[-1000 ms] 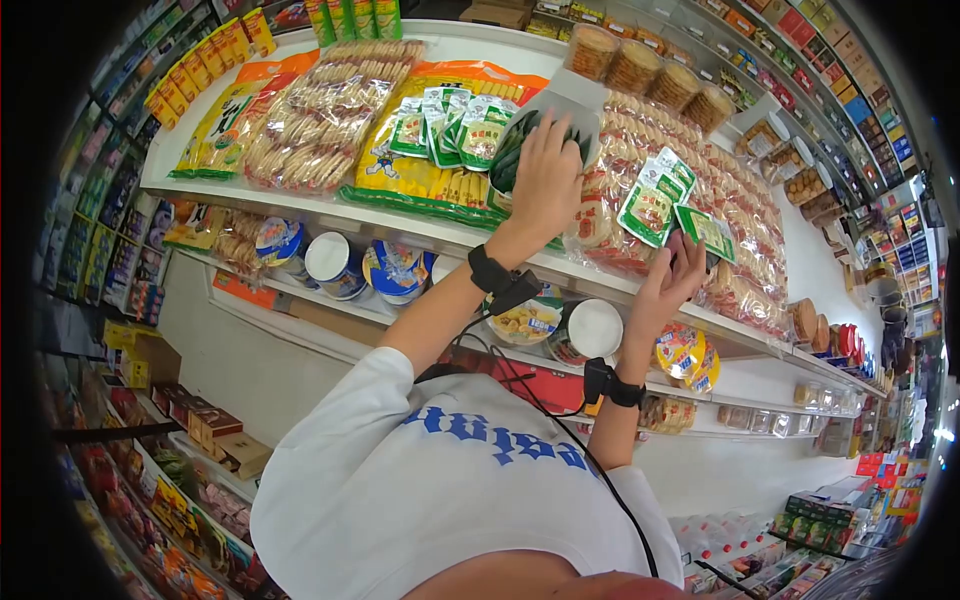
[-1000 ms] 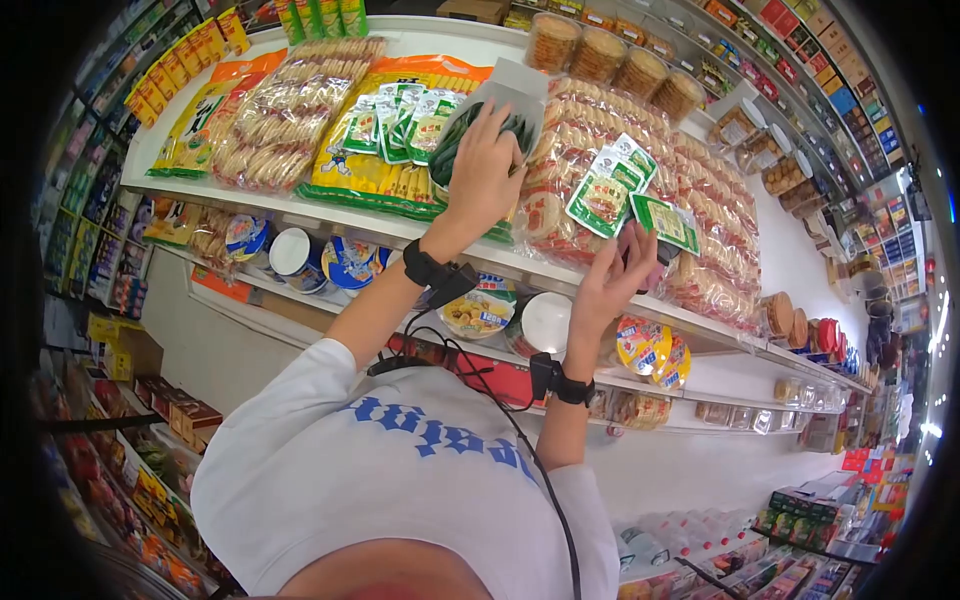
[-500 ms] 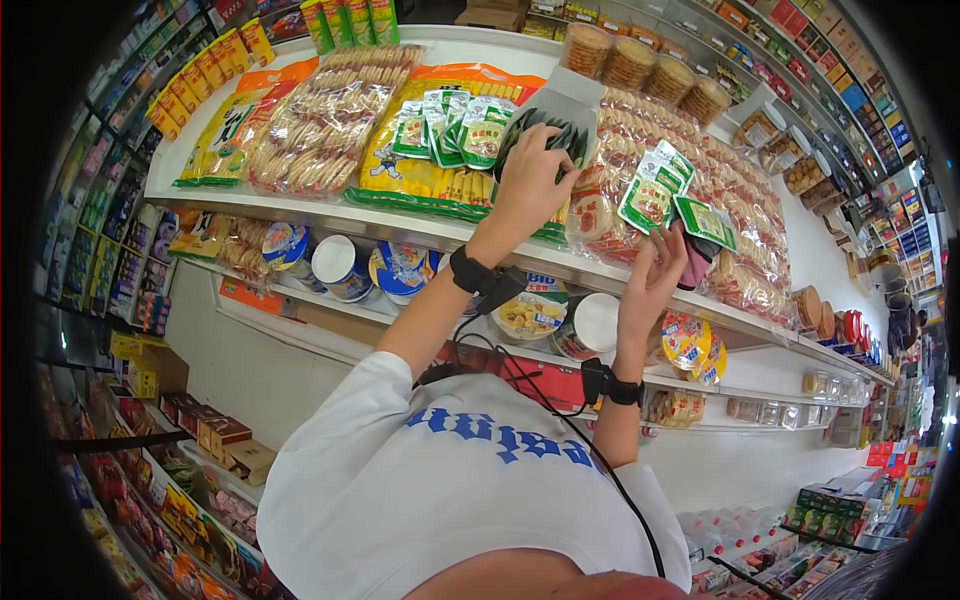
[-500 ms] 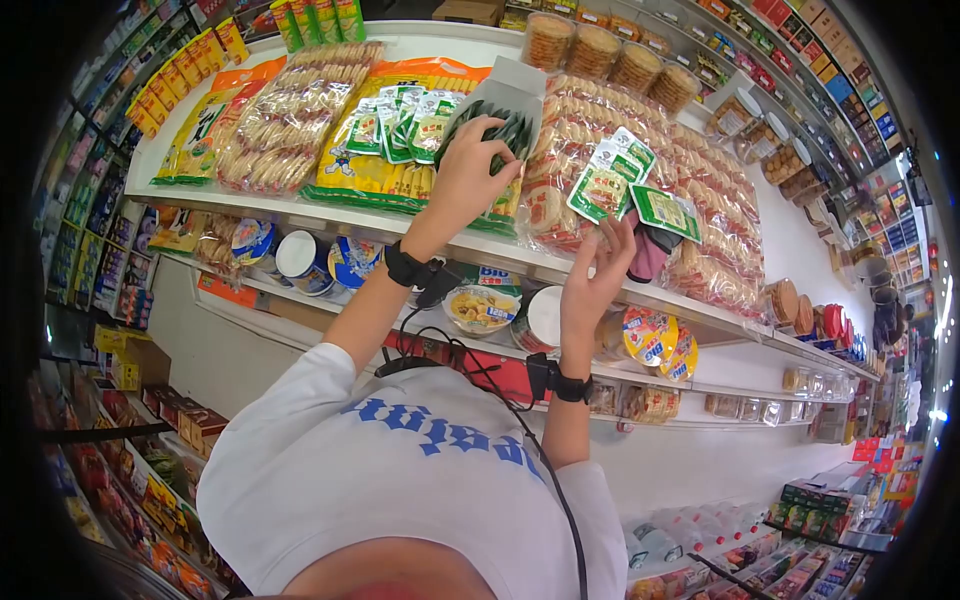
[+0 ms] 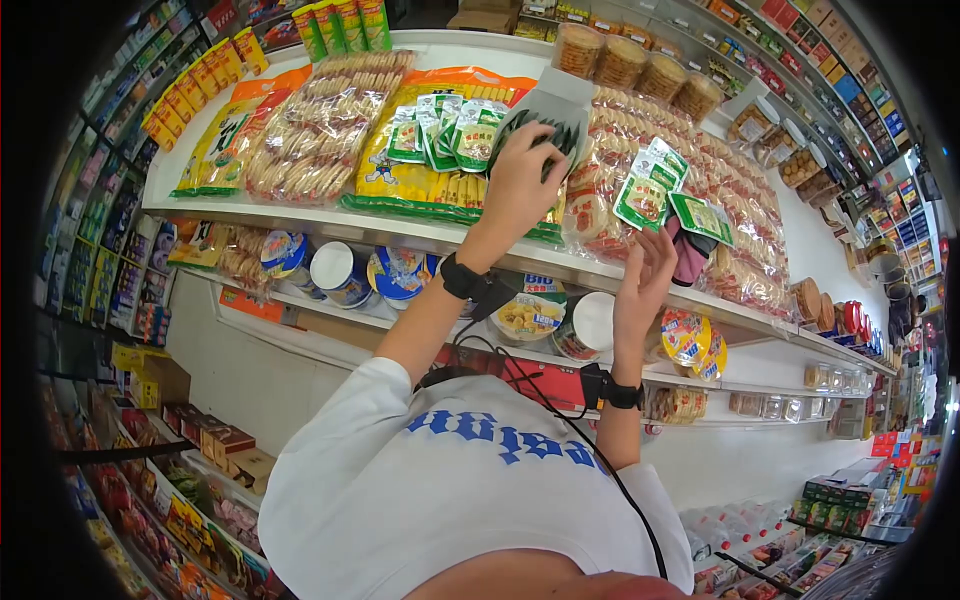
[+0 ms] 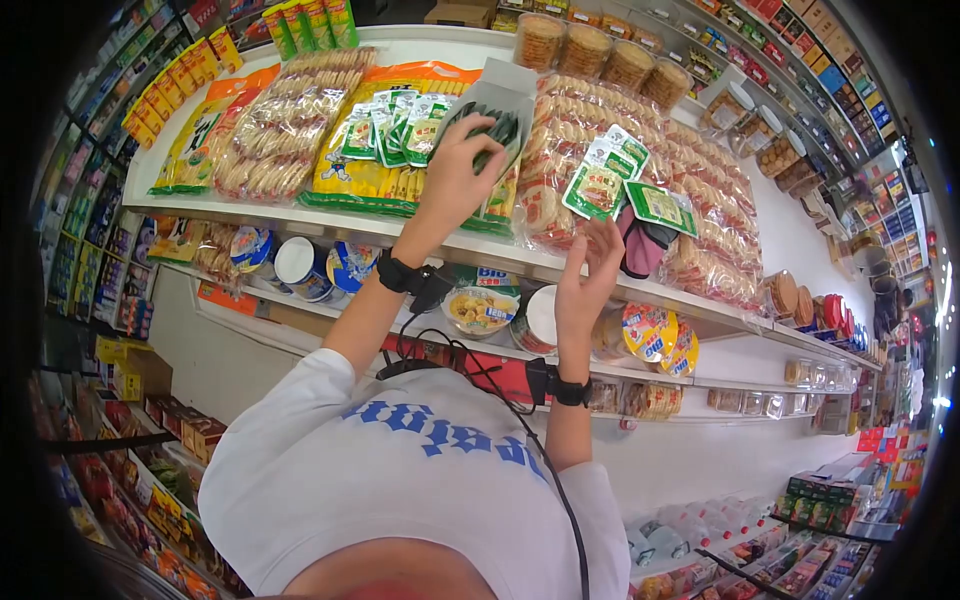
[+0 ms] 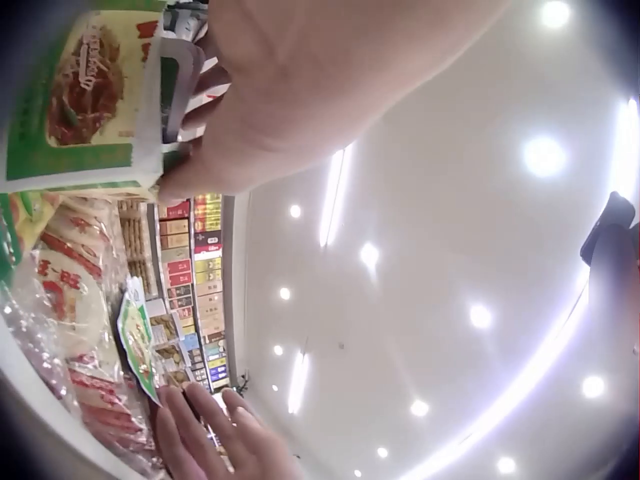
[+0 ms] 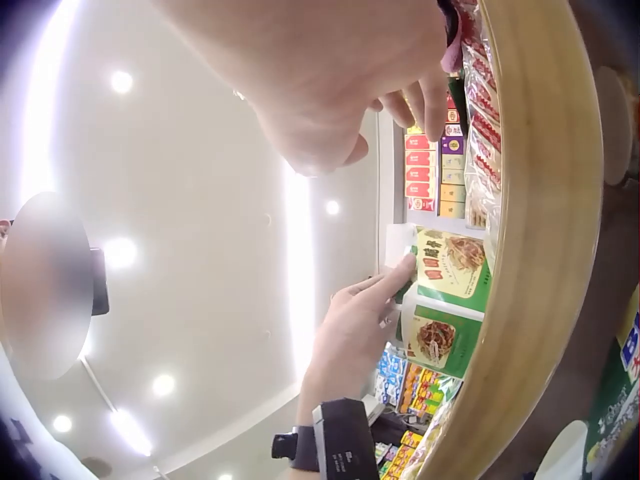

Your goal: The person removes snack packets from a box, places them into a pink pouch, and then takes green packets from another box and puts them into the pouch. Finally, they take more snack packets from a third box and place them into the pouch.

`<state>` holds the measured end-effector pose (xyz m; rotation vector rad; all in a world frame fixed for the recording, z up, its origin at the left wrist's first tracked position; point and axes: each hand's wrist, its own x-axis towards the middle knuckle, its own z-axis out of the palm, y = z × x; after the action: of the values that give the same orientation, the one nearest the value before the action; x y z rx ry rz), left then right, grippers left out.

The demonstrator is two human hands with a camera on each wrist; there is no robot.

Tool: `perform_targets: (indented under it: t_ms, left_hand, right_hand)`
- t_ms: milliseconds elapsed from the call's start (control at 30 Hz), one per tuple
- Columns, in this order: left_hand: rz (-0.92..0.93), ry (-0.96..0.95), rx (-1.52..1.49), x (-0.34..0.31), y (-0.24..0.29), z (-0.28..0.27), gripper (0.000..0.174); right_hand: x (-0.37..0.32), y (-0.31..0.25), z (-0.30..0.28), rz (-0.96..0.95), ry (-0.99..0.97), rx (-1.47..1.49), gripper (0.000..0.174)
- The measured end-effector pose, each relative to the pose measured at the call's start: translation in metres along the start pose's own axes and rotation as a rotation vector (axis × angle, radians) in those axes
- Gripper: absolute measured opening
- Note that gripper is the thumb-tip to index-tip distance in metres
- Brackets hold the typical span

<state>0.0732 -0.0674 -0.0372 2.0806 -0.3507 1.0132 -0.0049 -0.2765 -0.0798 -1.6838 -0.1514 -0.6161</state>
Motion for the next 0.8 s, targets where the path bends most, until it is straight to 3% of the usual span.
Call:
perform_targets:
  t_ms: [133,233,333,400,467,500,600,633,733,767,800]
  left_hand:
    - [0.011,0.236,-0.136,0.01,0.032,-0.018,0.009]
    - [0.066,0.015,-0.336,-0.01,0.06,-0.025,0.011]
    - [0.292,-0.326,-0.319,-0.047,0.076,-0.023,0.018]
    - [0.366,-0.539,-0.325,-0.06,0.082,-0.023,0.021]
    - [0.253,-0.446,-0.437,-0.064,0.079,-0.029,0.03]
    - [0.196,-0.397,-0.491,-0.064,0.078,-0.033,0.034]
    - [-0.027,-0.098,-0.376,-0.061,0.082,-0.044,0.048]
    - [-0.108,-0.104,-0.356,-0.059,0.081,-0.045,0.054]
    - [-0.422,-0.306,-0.94,-0.07,0.067,-0.034,0.046]
    - [-0.529,-0.509,-0.83,-0.081,0.05,-0.035,0.04]
    - [-0.578,-0.501,-0.864,-0.082,0.051,-0.038,0.04]
  right_hand:
    - [0.001,0.0,-0.003,0.015,-0.043,0.027,0.046]
    - [0.003,-0.025,-0.004,0.142,-0.22,0.43,0.044]
    - [-0.008,-0.027,0.005,0.412,-0.169,0.948,0.041]
    - [-0.008,-0.008,-0.006,0.402,-0.193,0.697,0.032]
    - [-0.006,0.001,-0.009,0.393,-0.153,0.512,0.03]
    - [-0.004,-0.022,0.0,0.365,-0.06,0.482,0.026]
    - [-0.002,-0.008,-0.013,0.322,-0.14,0.367,0.03]
    - [-0.004,-0.011,-0.014,0.344,-0.199,0.407,0.025]
    - [-0.014,-0.025,-0.005,0.262,-0.384,0.312,0.02]
    - [-0.015,-0.035,-0.002,0.249,-0.496,0.228,0.021]
    - [-0.014,-0.035,-0.002,0.205,-0.519,0.122,0.021]
